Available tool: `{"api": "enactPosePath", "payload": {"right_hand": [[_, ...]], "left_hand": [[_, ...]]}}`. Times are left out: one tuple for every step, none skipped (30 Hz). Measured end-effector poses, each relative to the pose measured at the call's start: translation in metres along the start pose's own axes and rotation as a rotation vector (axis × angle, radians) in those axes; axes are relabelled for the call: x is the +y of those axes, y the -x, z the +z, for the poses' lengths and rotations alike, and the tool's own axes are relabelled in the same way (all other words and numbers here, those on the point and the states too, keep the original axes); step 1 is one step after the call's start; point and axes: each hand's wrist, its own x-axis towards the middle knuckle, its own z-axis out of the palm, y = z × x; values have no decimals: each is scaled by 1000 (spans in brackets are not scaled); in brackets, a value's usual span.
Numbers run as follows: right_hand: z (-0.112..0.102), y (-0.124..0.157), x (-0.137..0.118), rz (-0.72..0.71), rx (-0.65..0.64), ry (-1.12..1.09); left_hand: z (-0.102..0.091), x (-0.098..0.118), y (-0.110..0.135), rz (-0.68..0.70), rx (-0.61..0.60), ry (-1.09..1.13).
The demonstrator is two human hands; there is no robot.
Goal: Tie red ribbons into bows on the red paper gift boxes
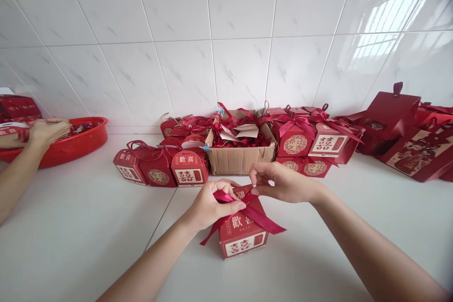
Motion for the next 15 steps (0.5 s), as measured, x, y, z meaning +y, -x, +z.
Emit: {"api": "enactPosePath", "payload": {"right_hand": [[-1,0,0,4,-10,2],[-2,1,0,3,-21,0],[-2,1,0,-3,-30,-3],[-2,1,0,-9,-38,-6],[-2,1,0,-16,-41,-6],[-1,1,-1,-22,-36,0],[0,1,-1,-22,-24,10],[1,0,-2,-19,-6,23],[2,0,-3,-9,8,37],[4,0,-4,7,17,55],[4,0,-6,27,26,75],[5,1,-8,48,42,97],[4,2,-10,62,70,118],[4,3,-13,67,111,136],[4,5,-15,59,160,146]], "left_hand": [[1,0,0,-8,-3,-2],[1,0,1,-13,-7,-1],[2,0,1,-14,-10,3],[2,0,1,-14,-13,5],[2,0,1,-11,-14,4],[1,0,1,-5,-14,-3],[0,0,0,3,-12,-14],[0,0,0,13,-13,-27],[-1,0,0,22,-16,-36],[-3,0,0,30,-25,-37],[-4,-1,0,39,-38,-20],[-4,-2,0,50,-50,22],[-5,-3,0,63,-60,82],[-5,-5,0,76,-63,154],[-4,-7,0,87,-60,231]]}}
